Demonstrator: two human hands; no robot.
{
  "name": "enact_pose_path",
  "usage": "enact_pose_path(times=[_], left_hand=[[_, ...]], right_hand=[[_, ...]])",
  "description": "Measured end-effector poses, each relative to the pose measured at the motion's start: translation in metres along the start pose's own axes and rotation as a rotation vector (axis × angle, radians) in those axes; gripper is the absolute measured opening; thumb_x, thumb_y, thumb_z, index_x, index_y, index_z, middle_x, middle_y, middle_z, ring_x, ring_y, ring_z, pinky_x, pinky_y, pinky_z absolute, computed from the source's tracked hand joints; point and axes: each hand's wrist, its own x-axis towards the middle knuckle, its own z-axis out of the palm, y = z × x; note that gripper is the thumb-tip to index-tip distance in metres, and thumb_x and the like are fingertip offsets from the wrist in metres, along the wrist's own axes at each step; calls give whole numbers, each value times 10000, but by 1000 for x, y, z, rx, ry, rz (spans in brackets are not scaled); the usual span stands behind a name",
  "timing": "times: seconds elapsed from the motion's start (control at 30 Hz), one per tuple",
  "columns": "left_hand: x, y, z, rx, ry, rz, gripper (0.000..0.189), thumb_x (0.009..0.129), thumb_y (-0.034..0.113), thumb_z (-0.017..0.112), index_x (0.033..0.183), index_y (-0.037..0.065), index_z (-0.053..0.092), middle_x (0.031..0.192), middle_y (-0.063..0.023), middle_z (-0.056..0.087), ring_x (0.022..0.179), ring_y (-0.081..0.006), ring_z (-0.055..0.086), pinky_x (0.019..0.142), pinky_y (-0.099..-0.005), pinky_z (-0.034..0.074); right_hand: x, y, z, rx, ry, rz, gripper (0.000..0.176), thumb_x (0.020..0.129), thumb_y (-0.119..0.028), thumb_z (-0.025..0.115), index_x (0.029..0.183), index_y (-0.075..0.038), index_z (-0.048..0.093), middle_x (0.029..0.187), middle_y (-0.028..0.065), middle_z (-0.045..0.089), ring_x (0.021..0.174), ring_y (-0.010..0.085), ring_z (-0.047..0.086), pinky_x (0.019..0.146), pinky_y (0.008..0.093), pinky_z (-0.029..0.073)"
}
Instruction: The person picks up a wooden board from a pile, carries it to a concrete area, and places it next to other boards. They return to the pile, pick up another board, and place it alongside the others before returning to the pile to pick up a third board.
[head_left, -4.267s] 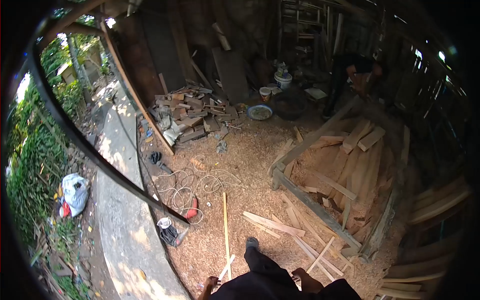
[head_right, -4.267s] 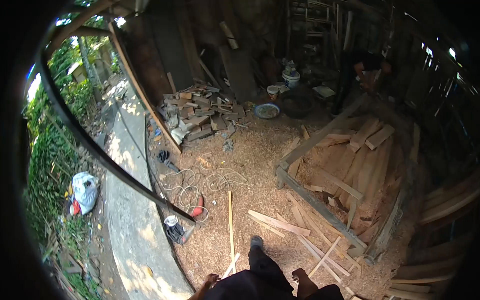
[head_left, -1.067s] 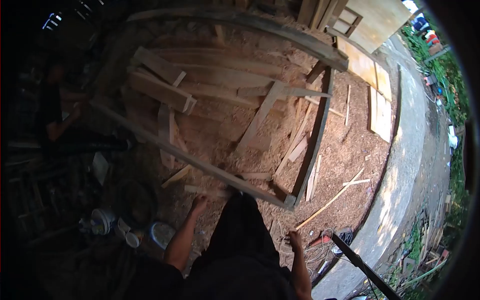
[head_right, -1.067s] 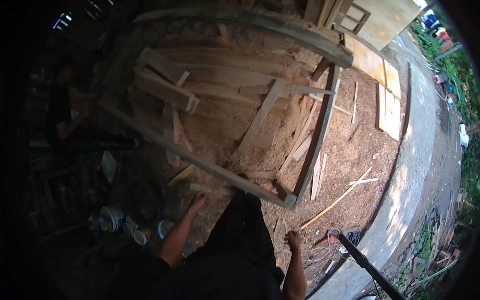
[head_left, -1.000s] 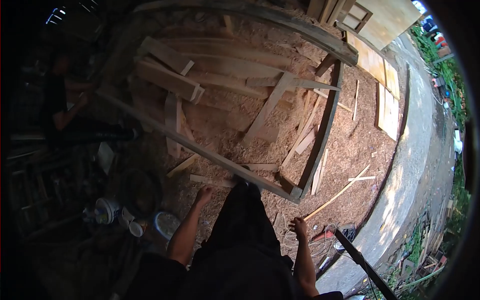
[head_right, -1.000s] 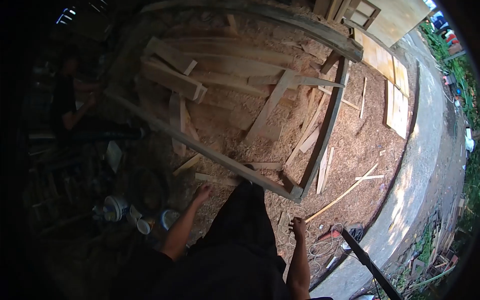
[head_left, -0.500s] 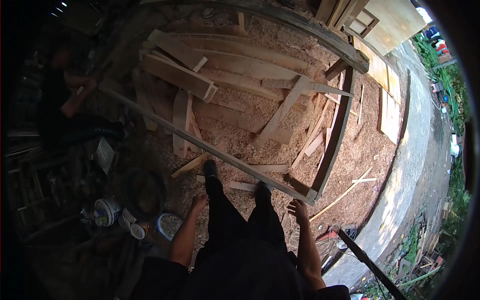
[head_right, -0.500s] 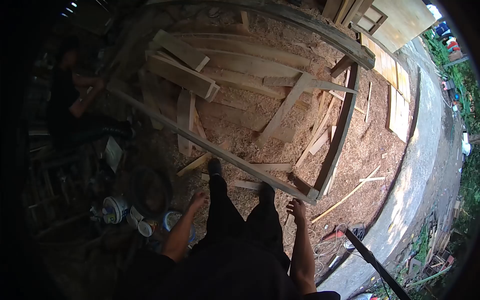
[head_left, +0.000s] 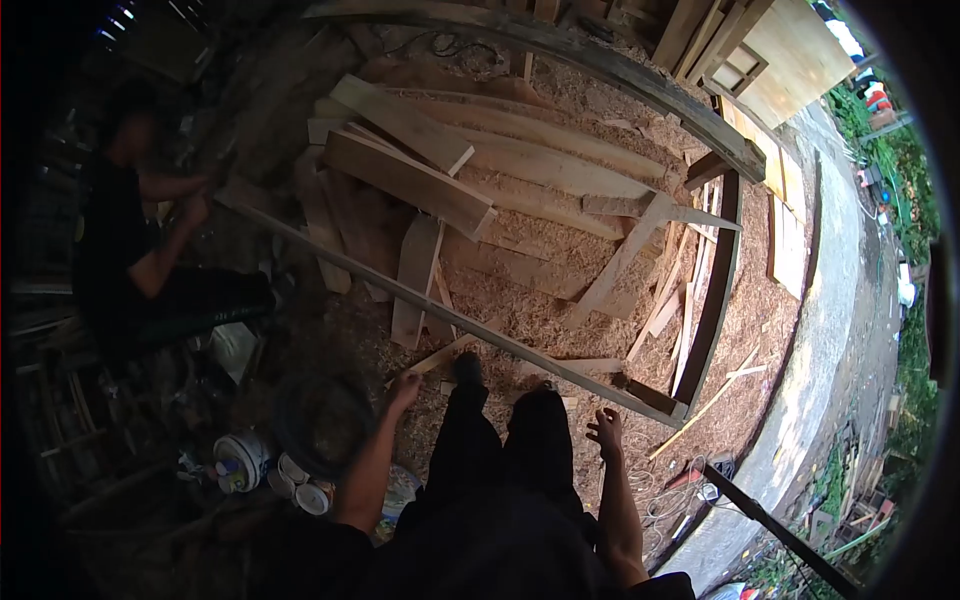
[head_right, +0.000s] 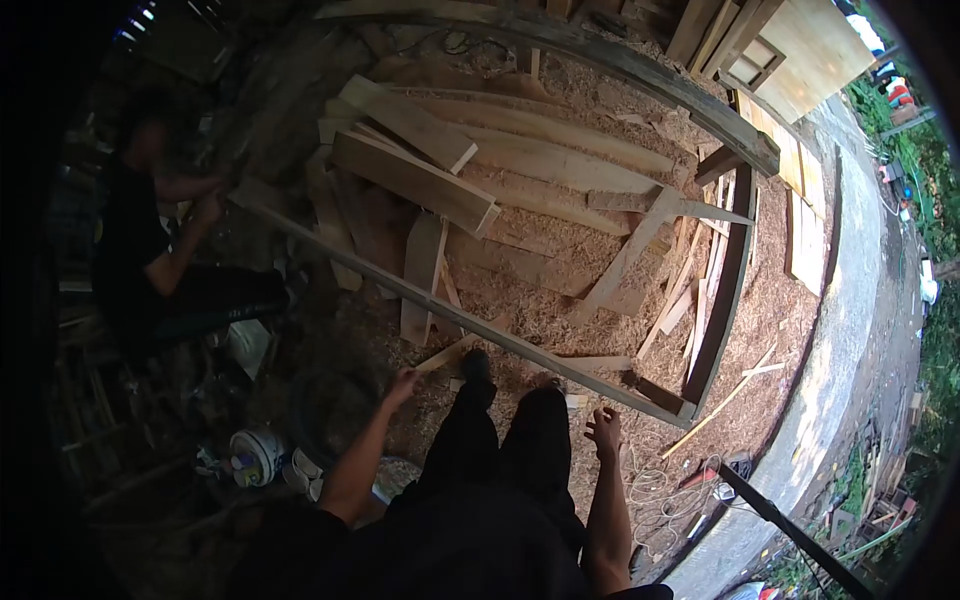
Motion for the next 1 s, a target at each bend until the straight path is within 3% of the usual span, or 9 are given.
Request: enact_pose_path(times=[0.27,0.33,0.37,0.4,0.47,0.57,0.8,0.87,1.0], left_hand=[[4,30,-45,-32,77,-76,189,875,211,445,961,43,464,769,-54,535,583,-108,504,508,-242,422],[5,56,-51,-138,75,-6,197,875,224,448,961,48,475,771,-51,535,590,-105,501,519,-240,422],[-4,71,-53,-25,74,-31,207,870,226,461,945,35,486,779,-51,542,598,-108,508,540,-241,428],[5,64,-60,-20,79,-37,207,870,226,461,945,35,486,779,-51,542,598,-108,508,540,-241,428],[43,43,-75,154,-17,130,208,866,223,472,933,27,495,790,-56,551,621,-111,520,576,-257,441],[22,94,-89,79,0,121,213,869,220,466,947,24,500,809,-66,562,653,-125,535,620,-280,450],[74,92,-171,153,-27,228,206,877,199,451,967,20,502,839,-79,569,660,-139,551,633,-290,457],[85,90,-199,133,-87,229,199,877,187,450,969,18,500,832,-86,570,653,-140,553,631,-288,459],[103,74,-260,173,-187,224,168,859,177,478,946,36,507,814,-64,580,611,-114,551,559,-272,447]], right_hand=[[23,-14,54,16,-4,-21,470,805,-256,541,1179,-44,351,993,136,498,797,235,572,585,345,489],[36,-34,78,-2,6,15,451,798,-245,544,1162,-40,376,982,134,511,788,239,575,590,350,487],[39,-39,88,1,11,-30,436,794,-246,538,1148,-35,396,967,128,527,780,228,574,599,342,485],[37,-46,97,3,5,-22,436,794,-246,538,1148,-35,396,967,128,527,780,228,574,599,342,485],[35,-67,114,-10,-15,-64,434,795,-256,531,1145,-34,401,976,125,537,769,216,575,598,332,484],[42,-78,143,-36,-48,-115,411,803,-256,517,1136,-40,413,958,117,557,766,202,577,588,315,473],[35,-89,214,-37,0,-182,396,805,-270,516,1110,-24,450,901,121,572,746,188,591,531,285,447],[31,-79,239,3,39,-239,383,823,-296,512,1106,-49,440,890,84,566,726,187,584,558,295,450],[-10,-62,299,91,129,-192,384,820,-296,520,1096,-41,440,906,99,557,713,185,578,541,313,464]])
